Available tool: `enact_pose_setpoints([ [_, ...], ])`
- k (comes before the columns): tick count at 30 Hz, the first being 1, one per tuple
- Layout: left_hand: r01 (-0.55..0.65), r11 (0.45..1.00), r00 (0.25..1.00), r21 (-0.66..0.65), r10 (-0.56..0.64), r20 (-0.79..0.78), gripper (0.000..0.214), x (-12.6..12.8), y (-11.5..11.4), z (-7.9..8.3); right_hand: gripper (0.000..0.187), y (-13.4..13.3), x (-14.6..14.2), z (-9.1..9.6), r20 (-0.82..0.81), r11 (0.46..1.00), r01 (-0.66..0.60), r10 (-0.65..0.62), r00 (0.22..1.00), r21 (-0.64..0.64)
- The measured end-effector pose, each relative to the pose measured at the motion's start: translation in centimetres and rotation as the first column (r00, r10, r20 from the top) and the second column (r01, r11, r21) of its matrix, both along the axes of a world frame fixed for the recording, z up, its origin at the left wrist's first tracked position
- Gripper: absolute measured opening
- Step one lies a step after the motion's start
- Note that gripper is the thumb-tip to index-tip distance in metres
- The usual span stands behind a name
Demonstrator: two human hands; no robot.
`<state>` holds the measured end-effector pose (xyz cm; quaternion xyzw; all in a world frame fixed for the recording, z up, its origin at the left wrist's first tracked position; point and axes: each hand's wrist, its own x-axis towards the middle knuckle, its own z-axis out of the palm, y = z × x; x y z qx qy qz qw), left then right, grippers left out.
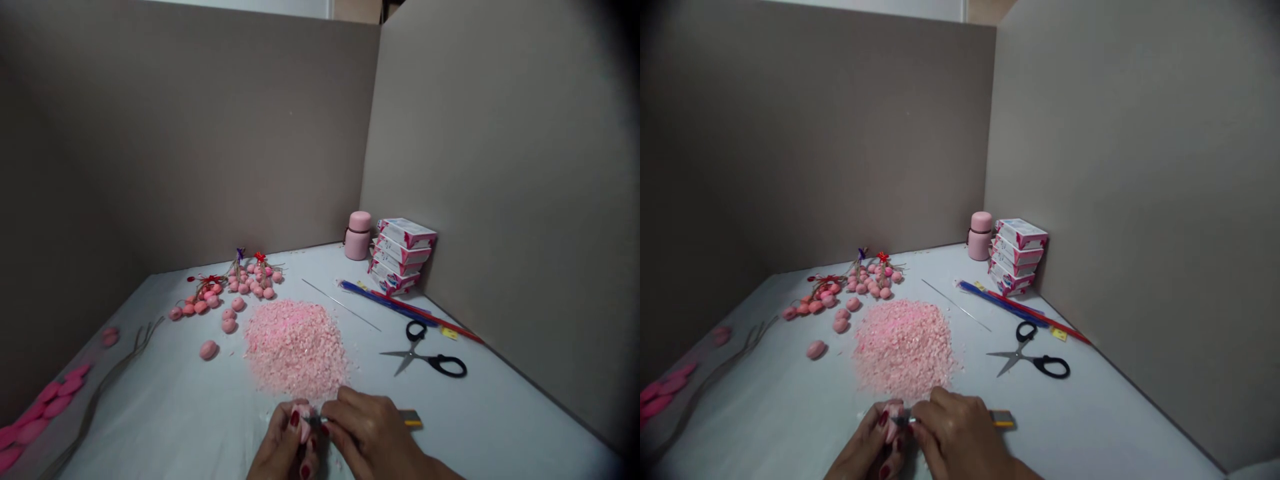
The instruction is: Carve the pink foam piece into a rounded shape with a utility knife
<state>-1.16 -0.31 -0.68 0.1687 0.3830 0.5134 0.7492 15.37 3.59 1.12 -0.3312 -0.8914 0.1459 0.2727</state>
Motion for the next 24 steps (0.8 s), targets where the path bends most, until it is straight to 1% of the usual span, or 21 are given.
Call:
enact_pose_setpoints([
  [3, -0.010, 1.000, 1.000, -0.008, 0.009, -0.025, 0.049, 0.08, 0.02, 0.21, 0.025, 0.00, 0.04, 0.14, -0.022, 0.998, 0.010, -0.011, 1.000, -0.063],
  [6, -0.022, 1.000, 0.998, -0.006, 0.022, -0.051, 0.047, 0.13, 0.02, 0.47, 0.026, -0.03, 0.03, 0.17, -0.022, 0.995, 0.037, -0.039, 0.999, -0.095],
  [10, -0.020, 1.000, 0.997, 0.015, 0.021, -0.075, 0.046, 0.10, 0.07, 0.60, 0.025, -0.13, -0.01, 0.20, -0.011, 0.992, 0.064, -0.065, 0.998, -0.110],
  [14, 0.000, 0.999, 0.996, 0.044, 0.004, -0.095, 0.046, 0.00, 0.19, 0.39, 0.023, -0.17, -0.05, 0.30, -0.024, 0.989, 0.078, -0.081, 0.996, -0.127],
  [20, 0.004, 0.999, 0.995, 0.044, 0.001, -0.103, 0.047, 0.00, 0.23, 0.37, 0.023, -0.38, -0.20, 0.66, -0.033, 0.988, 0.088, -0.093, 0.995, -0.129],
  [24, 0.005, 0.999, 0.991, 0.045, 0.001, -0.131, 0.048, 0.06, -0.03, 0.55, 0.023, -0.24, -0.05, 0.55, -0.031, 0.987, 0.087, -0.092, 0.995, -0.138],
])
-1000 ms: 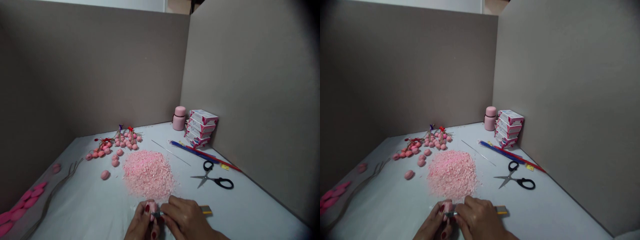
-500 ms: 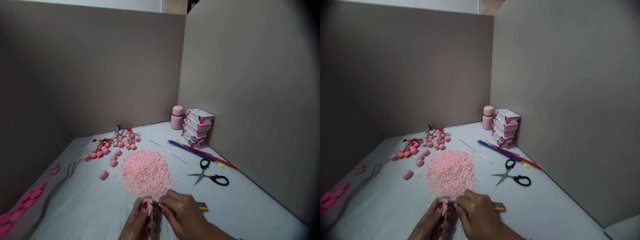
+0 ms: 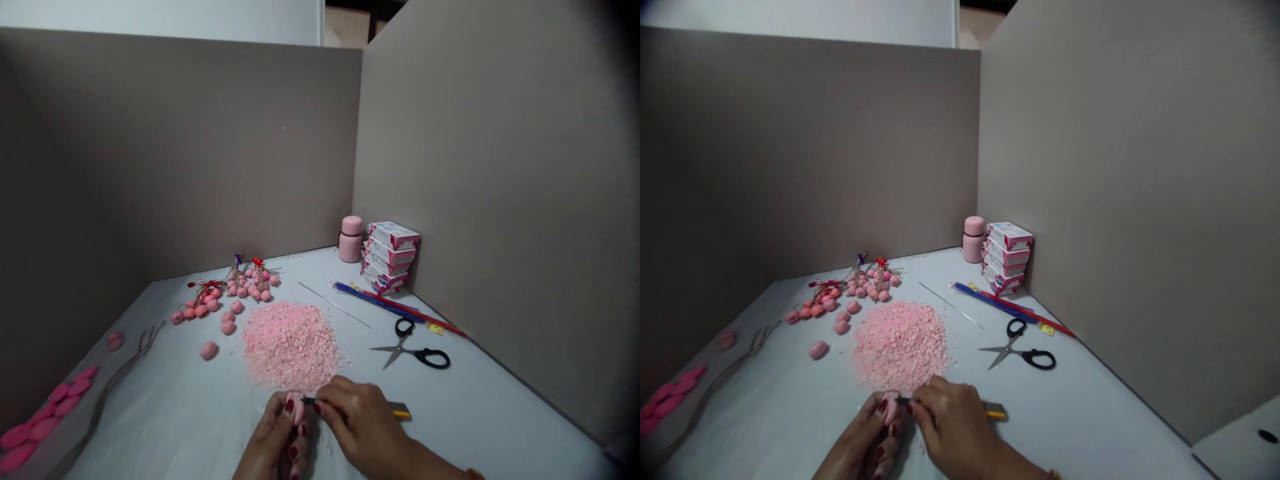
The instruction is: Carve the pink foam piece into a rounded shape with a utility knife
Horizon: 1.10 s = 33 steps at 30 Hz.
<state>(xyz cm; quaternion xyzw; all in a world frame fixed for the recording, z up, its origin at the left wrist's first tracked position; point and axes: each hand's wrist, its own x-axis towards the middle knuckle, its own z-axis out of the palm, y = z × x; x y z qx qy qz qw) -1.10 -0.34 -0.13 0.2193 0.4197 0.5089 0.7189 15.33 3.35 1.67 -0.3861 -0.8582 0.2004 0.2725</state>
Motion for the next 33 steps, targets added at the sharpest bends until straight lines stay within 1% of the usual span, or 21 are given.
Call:
enact_pose_setpoints([
  [2, 0.043, 0.999, 0.998, 0.015, -0.043, -0.041, 0.049, 0.0, -0.1, 0.0, 0.023, 0.4, 0.3, -0.1, 0.012, 0.999, 0.049, -0.049, 0.999, -0.014],
  [3, 0.064, 0.998, 0.996, 0.024, -0.063, -0.071, 0.050, -0.1, -0.2, -0.1, 0.024, 0.7, 0.5, -0.2, 0.019, 0.995, 0.092, -0.092, 0.996, -0.027],
  [5, 0.075, 0.997, 0.985, 0.035, -0.069, -0.160, 0.056, -0.1, -0.3, -0.1, 0.027, 1.2, 0.8, -0.2, 0.023, 0.987, 0.154, -0.154, 0.988, -0.043],
  [8, 0.057, 0.996, 0.947, 0.075, -0.030, -0.320, 0.055, -0.1, -0.5, 0.3, 0.029, 1.6, 0.9, -0.1, -0.007, 0.991, 0.127, -0.128, 0.992, -0.051],
  [10, 0.092, 0.987, 0.910, 0.128, -0.032, -0.414, 0.047, 0.1, -0.9, 1.0, 0.029, 1.6, 1.0, -0.3, -0.029, 0.994, 0.092, -0.094, 0.995, -0.059],
  [11, 0.089, 0.984, 0.887, 0.152, -0.009, -0.462, 0.037, 0.2, -1.2, 1.4, 0.029, 1.6, 1.1, -0.6, -0.033, 0.995, 0.081, -0.083, 0.996, -0.062],
  [13, 0.121, 0.958, 0.842, 0.260, 0.040, -0.538, 0.020, 0.3, -1.5, 2.0, 0.028, 1.8, 1.4, -1.2, -0.039, 0.994, 0.108, -0.109, 0.993, -0.029],
  [14, 0.142, 0.938, 0.823, 0.317, 0.066, -0.564, 0.019, 0.3, -1.7, 2.3, 0.028, 2.0, 1.6, -1.7, -0.030, 0.993, 0.121, -0.122, 0.992, -0.016],
  [15, 0.165, 0.927, 0.806, 0.336, 0.069, -0.587, 0.021, 0.3, -1.8, 2.5, 0.028, 2.2, 1.7, -2.1, -0.016, 0.992, 0.126, -0.126, 0.992, -0.012],
  [19, 0.252, 0.895, 0.705, 0.368, 0.091, -0.704, 0.030, 0.3, -2.3, 2.8, 0.029, 2.9, 2.2, -3.3, 0.034, 0.994, 0.110, -0.110, 0.993, 0.013],
  [21, 0.329, 0.863, 0.624, 0.385, 0.108, -0.774, 0.035, 0.3, -2.6, 2.8, 0.028, 2.9, 2.3, -3.4, 0.050, 0.994, 0.106, -0.108, 0.993, 0.025],
  [24, 0.471, 0.786, 0.467, 0.401, 0.163, -0.869, 0.039, 0.4, -3.0, 2.7, 0.028, 2.8, 2.4, -3.5, 0.065, 0.993, 0.112, -0.115, 0.991, 0.039],
  [28, 0.571, 0.703, 0.263, 0.423, 0.332, -0.906, 0.036, 0.6, -3.2, 2.1, 0.029, 2.8, 2.3, -3.4, 0.079, 0.991, 0.128, -0.132, 0.988, 0.048],
  [31, 0.691, 0.620, 0.047, 0.372, 0.475, -0.879, 0.029, 0.8, -2.9, 1.6, 0.029, 2.8, 2.3, -3.4, 0.075, 0.989, 0.135, -0.139, 0.988, 0.054],
  [33, 0.752, 0.585, -0.085, 0.302, 0.542, -0.836, 0.024, 0.8, -2.7, 1.4, 0.029, 2.8, 2.3, -3.4, 0.081, 0.990, 0.132, -0.136, 0.987, 0.050],
])
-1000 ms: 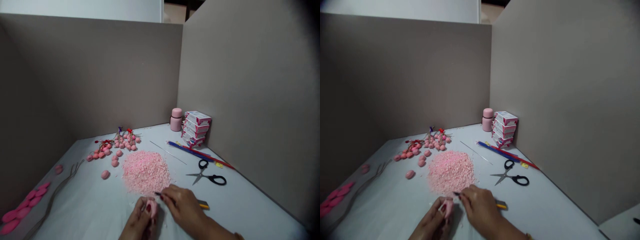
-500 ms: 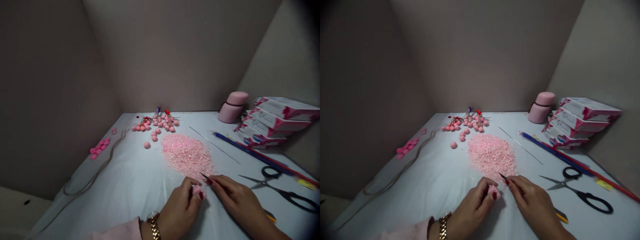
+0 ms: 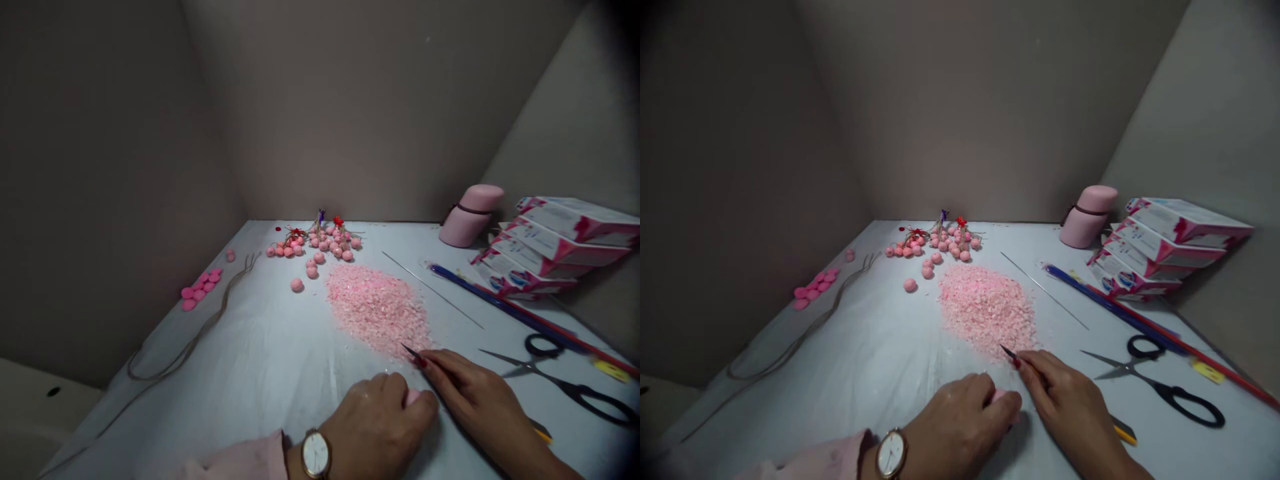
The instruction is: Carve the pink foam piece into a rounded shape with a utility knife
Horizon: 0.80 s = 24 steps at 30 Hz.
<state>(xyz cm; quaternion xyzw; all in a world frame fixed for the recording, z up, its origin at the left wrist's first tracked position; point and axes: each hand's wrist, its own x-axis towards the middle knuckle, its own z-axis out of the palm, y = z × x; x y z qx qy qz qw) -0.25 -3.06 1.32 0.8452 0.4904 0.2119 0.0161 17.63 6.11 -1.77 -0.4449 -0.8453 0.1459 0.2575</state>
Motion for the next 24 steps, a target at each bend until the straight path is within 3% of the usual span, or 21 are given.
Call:
enact_pose_setpoints([
  [2, -0.004, 1.000, 0.997, 0.023, 0.006, -0.077, 0.021, 0.0, 0.1, -0.1, 0.029, 0.0, 0.0, -0.1, 0.003, 1.000, -0.003, 0.003, 1.000, -0.006],
  [6, 0.000, 1.000, 0.998, -0.020, -0.001, -0.070, 0.023, -0.1, 0.1, 0.0, 0.028, 0.2, 0.1, -0.4, -0.004, 1.000, -0.009, 0.009, 1.000, -0.029],
  [9, -0.016, 0.984, 0.981, -0.176, 0.049, 0.187, 0.027, -0.2, 0.2, 0.3, 0.027, -0.1, -0.1, 0.1, -0.022, 0.999, -0.025, 0.024, 0.999, -0.045],
  [11, 0.001, 0.937, 0.842, -0.349, 0.187, 0.506, 0.028, -0.4, 0.6, 0.3, 0.026, -0.5, -0.3, 0.8, -0.049, 0.996, -0.056, 0.053, 0.997, -0.067],
  [13, 0.092, 0.848, 0.565, -0.522, 0.388, 0.729, 0.027, -0.6, 1.2, -0.1, 0.027, -1.1, -0.7, 1.7, -0.102, 0.988, -0.132, 0.123, 0.987, -0.086],
  [15, 0.330, 0.733, 0.274, -0.595, 0.529, 0.803, 0.031, -0.8, 1.9, -0.9, 0.028, -1.5, -1.0, 2.4, -0.149, 0.979, -0.186, 0.173, 0.974, -0.081],
  [16, 0.401, 0.716, 0.158, -0.572, 0.561, 0.813, 0.034, -0.9, 2.2, -1.3, 0.027, -1.7, -1.1, 2.7, -0.168, 0.975, -0.208, 0.193, 0.967, -0.076],
  [18, 0.468, 0.686, -0.002, -0.557, 0.631, 0.776, 0.040, -0.9, 2.7, -2.0, 0.025, -1.9, -1.2, 3.0, -0.185, 0.966, -0.250, 0.235, 0.954, -0.061],
  [21, 0.500, 0.685, -0.121, -0.530, 0.661, 0.740, 0.043, -1.0, 2.9, -2.2, 0.025, -2.0, -1.2, 3.2, -0.157, 0.956, -0.287, 0.276, 0.948, -0.056],
  [24, 0.554, 0.644, -0.097, -0.527, 0.679, 0.728, 0.034, -0.9, 2.6, -1.7, 0.025, -2.1, -1.4, 3.1, -0.130, 0.952, -0.303, 0.297, 0.946, -0.030],
])
